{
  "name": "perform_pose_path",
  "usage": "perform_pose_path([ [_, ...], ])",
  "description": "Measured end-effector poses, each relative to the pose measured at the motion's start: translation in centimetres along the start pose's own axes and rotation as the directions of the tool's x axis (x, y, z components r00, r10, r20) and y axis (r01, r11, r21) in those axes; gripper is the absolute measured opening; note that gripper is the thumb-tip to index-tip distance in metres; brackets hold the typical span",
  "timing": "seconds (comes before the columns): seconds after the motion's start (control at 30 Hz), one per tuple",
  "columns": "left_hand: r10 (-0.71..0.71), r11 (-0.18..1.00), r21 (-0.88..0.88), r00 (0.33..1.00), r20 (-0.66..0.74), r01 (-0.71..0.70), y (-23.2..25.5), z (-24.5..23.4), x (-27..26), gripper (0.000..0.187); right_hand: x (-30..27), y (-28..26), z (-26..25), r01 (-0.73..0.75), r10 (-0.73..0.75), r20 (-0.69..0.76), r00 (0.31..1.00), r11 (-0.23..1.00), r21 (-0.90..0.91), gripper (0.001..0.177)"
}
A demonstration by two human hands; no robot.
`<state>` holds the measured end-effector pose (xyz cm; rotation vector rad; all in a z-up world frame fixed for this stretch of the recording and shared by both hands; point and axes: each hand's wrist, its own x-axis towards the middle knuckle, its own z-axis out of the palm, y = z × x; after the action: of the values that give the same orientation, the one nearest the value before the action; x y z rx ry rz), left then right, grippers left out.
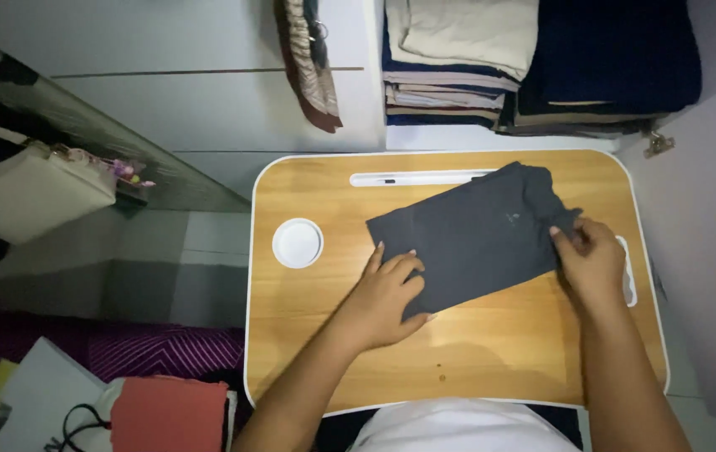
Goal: The person folds three long-sleeved shirts one by one on a wooden folding board. They smooth each shirt, fold the sleeves inward, fold the body in half, then fold it into a compact rectangle. The folded shirts are placed into a nearby drawer.
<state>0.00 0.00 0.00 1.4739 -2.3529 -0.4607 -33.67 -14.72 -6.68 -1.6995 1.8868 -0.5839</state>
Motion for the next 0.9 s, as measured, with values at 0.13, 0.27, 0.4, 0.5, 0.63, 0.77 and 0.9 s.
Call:
perform_pose_path([
  [0.13, -0.054, 0.933, -0.358, 0.998, -0.009, 0.048, 0.9, -0.7, 2.1, 0.041, -0.4, -2.7, 1.6, 0.351, -0.343, -0.265, 0.901, 0.936, -0.018, 0.027],
  [0.27, -0.331, 0.691, -0.723, 0.899, -0.287, 0.023, -0.9, 2.9, 3.2, 0.029, -3.9, -9.6, 5.9, 0.443, -0.414, -0.261, 0.872, 0.894, 0.065, 0.029],
  [0.4, -0.698, -0.089, -0.977, 0.712, -0.077, -0.193, -1.3, 2.7, 1.5, 0.053, -9.8, -15.6, 8.7, 0.637, -0.669, -0.012, 0.743, 0.702, 0.319, 0.031],
  [0.5, -0.522, -0.037, -0.954, 0.820, -0.235, -0.297, -2.2, 0.1, -0.9, 0.046, -11.6, -20.3, 3.5, 0.616, -0.913, 0.253, 0.321, 0.404, 0.676, 0.028],
  [0.63, -0.782, 0.116, -0.991, 0.610, -0.129, -0.061, -8.8, 3.9, -5.3, 0.049, -5.5, -13.2, 5.8, 0.717, -0.818, -0.081, 0.569, 0.445, 0.536, 0.010],
  [0.77, -0.774, 0.337, -0.936, 0.595, -0.216, 0.098, -11.0, 1.1, -8.9, 0.031, 0.1, -6.7, 4.6, 0.722, -0.714, 0.146, 0.685, 0.692, -0.001, 0.045],
  [0.9, -0.784, 0.553, -0.769, 0.513, -0.350, 0.321, -11.3, -1.8, -11.1, 0.025, -1.2, -3.2, 3.4, 0.685, -0.631, 0.266, 0.729, 0.680, -0.262, 0.050],
])
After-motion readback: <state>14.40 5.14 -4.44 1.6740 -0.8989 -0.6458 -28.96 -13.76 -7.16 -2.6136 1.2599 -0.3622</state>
